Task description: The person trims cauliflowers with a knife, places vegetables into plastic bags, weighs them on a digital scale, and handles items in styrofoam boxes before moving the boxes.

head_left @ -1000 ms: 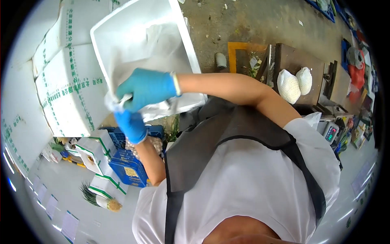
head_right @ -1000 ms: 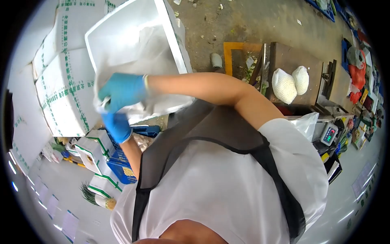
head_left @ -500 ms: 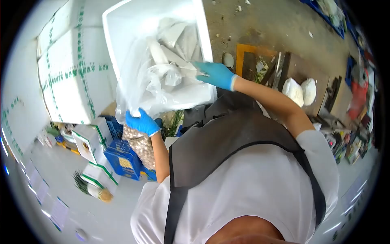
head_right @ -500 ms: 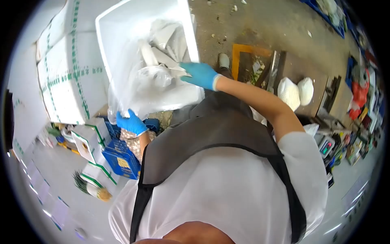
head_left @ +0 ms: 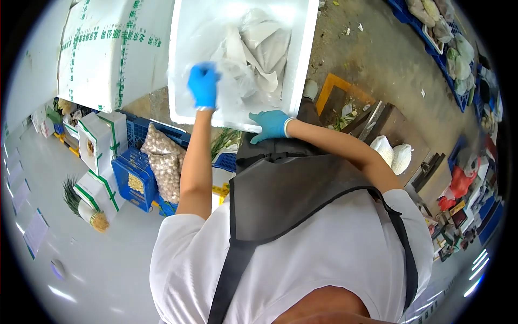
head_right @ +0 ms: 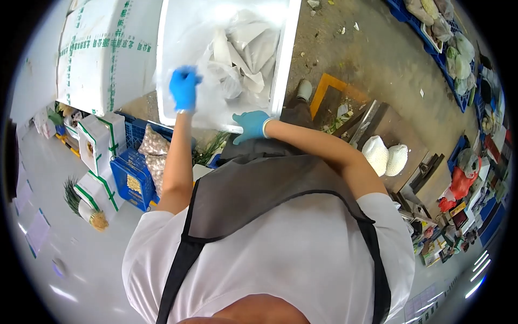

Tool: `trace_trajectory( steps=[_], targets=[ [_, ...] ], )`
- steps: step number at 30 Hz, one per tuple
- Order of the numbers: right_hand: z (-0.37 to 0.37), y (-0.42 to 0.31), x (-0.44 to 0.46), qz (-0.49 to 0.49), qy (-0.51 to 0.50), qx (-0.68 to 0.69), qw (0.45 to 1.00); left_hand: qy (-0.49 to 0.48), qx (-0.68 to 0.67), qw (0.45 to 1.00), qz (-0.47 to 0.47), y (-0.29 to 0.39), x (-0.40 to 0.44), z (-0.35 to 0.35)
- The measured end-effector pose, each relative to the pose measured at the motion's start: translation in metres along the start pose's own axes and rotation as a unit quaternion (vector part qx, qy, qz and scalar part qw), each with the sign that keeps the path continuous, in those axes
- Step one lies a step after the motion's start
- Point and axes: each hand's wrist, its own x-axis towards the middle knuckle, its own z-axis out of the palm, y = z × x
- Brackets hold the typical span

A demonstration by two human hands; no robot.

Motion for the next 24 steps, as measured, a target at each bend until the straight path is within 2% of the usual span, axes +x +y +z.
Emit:
trace_trajectory(
  steps=[1, 3, 4, 6, 8, 9, 12, 13, 14, 15, 16, 17, 18, 19, 20, 22, 23, 24],
  targets=[
    [-0.004, -0.008, 0.000, 0.022, -0.021, -0.016, 0.999, -0.028, 0.142, 0.981, 0.131, -0.003, 0.012, 0.025],
    [0.011, 0.004, 0.013, 0.039, 0.003, -0.034, 0.999, -0.048, 0.204, 0.949, 0.236, 0.021, -0.005, 0.089],
    [0.019, 0.009, 0.019, 0.046, 0.015, -0.044, 0.998, -0.053, 0.169, 0.950, 0.257, 0.035, -0.025, 0.117],
    [0.033, 0.010, 0.026, 0.046, 0.058, -0.057, 0.996, -0.173, 0.004, 0.983, 0.065, 0.046, -0.056, 0.152],
    [0.051, 0.015, 0.035, 0.039, 0.105, -0.023, 0.993, -0.234, 0.120, 0.947, 0.182, 0.033, -0.063, 0.170],
    [0.047, 0.014, 0.027, -0.017, 0.169, -0.012, 0.985, -0.260, 0.197, 0.925, 0.194, 0.035, -0.070, 0.167],
    [0.066, 0.040, 0.037, -0.012, 0.183, -0.092, 0.979, -0.305, 0.366, 0.854, 0.210, 0.048, -0.071, 0.112],
    [-0.007, -0.010, -0.003, 0.013, 0.102, -0.020, 0.994, -0.305, 0.353, 0.877, 0.120, 0.087, -0.068, 0.079],
    [-0.001, 0.002, -0.005, 0.028, 0.152, -0.067, 0.986, -0.284, 0.300, 0.910, 0.036, 0.097, -0.058, 0.047],
    [-0.022, 0.000, -0.014, 0.054, 0.108, -0.075, 0.990, -0.222, 0.264, 0.939, -0.016, 0.147, -0.055, 0.014],
    [-0.048, -0.006, -0.027, 0.080, 0.062, -0.082, 0.992, -0.112, 0.128, 0.982, 0.081, 0.160, -0.058, -0.021],
    [-0.058, 0.000, -0.040, 0.022, 0.152, -0.054, 0.987, 0.028, 0.128, 0.983, 0.126, 0.166, -0.052, -0.051],
    [-0.080, -0.002, -0.056, 0.013, 0.179, -0.028, 0.983, 0.165, 0.091, 0.971, 0.148, 0.184, -0.051, -0.071],
    [-0.105, -0.006, -0.073, 0.026, 0.181, 0.032, 0.983, 0.235, 0.100, 0.949, 0.186, 0.200, -0.050, -0.087],
    [-0.123, 0.009, -0.086, 0.018, 0.196, 0.028, 0.980, 0.305, 0.107, 0.920, 0.220, 0.208, -0.049, -0.101],
    [-0.173, 0.015, -0.126, 0.038, 0.188, 0.027, 0.981, 0.311, 0.051, 0.933, 0.175, 0.189, -0.042, -0.125],
    [-0.200, -0.004, -0.156, 0.101, 0.182, 0.081, 0.975, 0.313, 0.023, 0.937, 0.150, 0.170, -0.039, -0.136],
    [-0.221, -0.015, -0.181, 0.169, 0.179, 0.054, 0.968, 0.283, -0.013, 0.953, 0.107, 0.139, -0.034, -0.146]
  ],
)
